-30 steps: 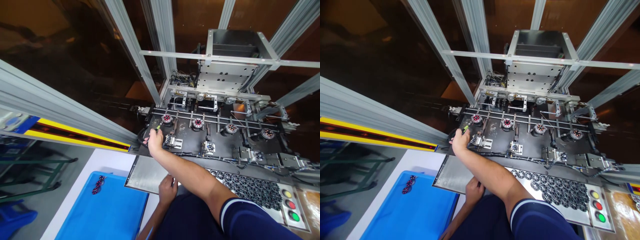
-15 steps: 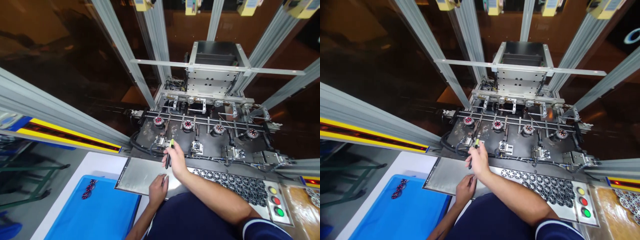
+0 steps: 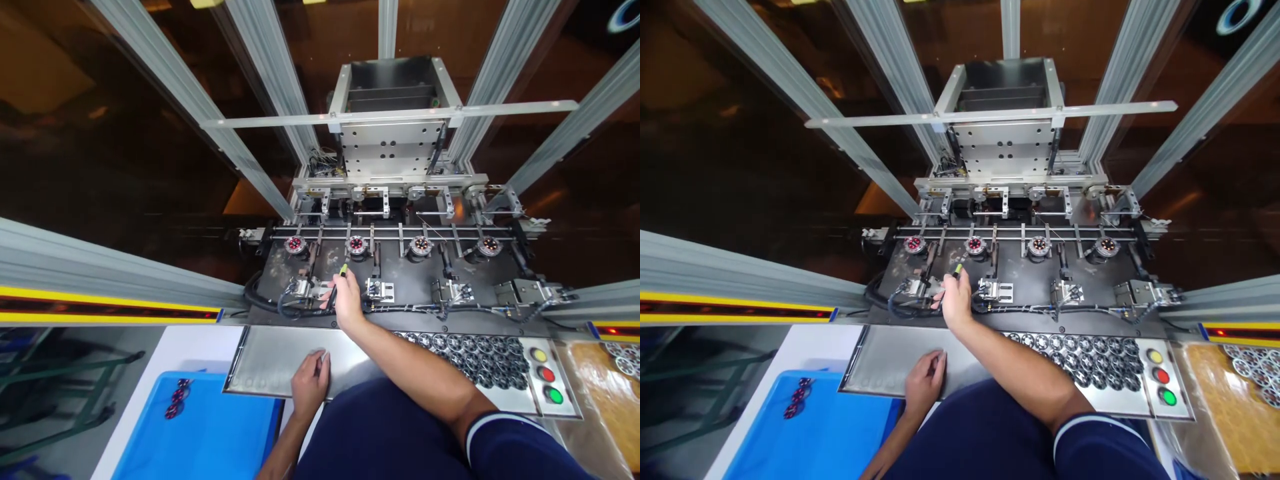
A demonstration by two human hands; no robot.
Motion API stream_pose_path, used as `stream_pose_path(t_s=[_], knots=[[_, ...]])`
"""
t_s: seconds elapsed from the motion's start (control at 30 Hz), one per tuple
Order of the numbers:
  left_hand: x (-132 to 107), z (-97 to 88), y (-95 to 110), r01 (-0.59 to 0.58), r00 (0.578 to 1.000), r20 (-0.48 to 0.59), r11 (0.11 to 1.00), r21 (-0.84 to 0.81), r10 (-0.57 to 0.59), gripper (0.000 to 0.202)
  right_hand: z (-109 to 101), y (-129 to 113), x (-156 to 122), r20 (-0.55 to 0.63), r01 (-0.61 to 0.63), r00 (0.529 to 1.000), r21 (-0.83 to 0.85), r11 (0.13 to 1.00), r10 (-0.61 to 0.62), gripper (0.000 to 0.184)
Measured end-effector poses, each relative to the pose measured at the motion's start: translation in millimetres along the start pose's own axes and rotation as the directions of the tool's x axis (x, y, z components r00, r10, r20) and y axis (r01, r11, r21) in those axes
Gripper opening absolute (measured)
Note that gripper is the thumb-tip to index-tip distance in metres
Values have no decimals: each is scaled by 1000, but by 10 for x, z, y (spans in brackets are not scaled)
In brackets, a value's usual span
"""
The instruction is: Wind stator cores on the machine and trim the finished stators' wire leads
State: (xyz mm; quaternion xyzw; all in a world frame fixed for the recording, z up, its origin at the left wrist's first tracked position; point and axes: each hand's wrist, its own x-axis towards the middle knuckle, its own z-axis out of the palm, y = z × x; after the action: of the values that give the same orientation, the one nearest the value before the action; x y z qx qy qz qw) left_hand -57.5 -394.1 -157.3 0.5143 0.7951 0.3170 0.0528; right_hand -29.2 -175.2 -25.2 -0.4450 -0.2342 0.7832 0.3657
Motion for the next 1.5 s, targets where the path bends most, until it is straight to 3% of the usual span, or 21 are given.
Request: stream_pose_path(t_s=[0.77,0.87,0.97,1.07,1.13,1.17,1.23,1.33,1.4,1.5], knots=[[44,0,79,87,996,20,994,-73,-86,23,-8,-74,61,-10,-3,1000,2,1000,3,27],[50,-1,88,87,996,17,993,-79,-86,22,43,-107,13,29,2,1000,2,1000,-2,24],[55,-3,100,86,996,9,993,-80,-86,22,53,-220,-251,156,-47,987,-22,999,50,23],[59,-12,108,86,996,3,994,-71,-86,22,-116,-453,-703,392,-148,901,-128,981,187,28],[61,-16,104,86,996,1,994,-59,-86,22,-357,-651,-989,577,-163,760,-278,947,300,39],[61,-16,98,85,996,2,995,-53,-85,22,-504,-746,-1098,606,-144,725,-332,932,327,44],[55,-11,81,74,997,3,996,-43,-74,22,-804,-896,-1218,577,-111,756,-352,929,309,47],[36,-4,55,40,999,-5,999,-35,-40,21,-1148,-991,-1154,389,-44,909,-260,965,146,44],[30,-5,41,12,1000,-18,999,-32,-13,21,-1276,-995,-975,198,22,980,-192,981,17,36],[53,-19,32,-30,999,-38,999,-21,29,22,-1388,-990,-616,-3,71,997,-122,990,-71,30]])
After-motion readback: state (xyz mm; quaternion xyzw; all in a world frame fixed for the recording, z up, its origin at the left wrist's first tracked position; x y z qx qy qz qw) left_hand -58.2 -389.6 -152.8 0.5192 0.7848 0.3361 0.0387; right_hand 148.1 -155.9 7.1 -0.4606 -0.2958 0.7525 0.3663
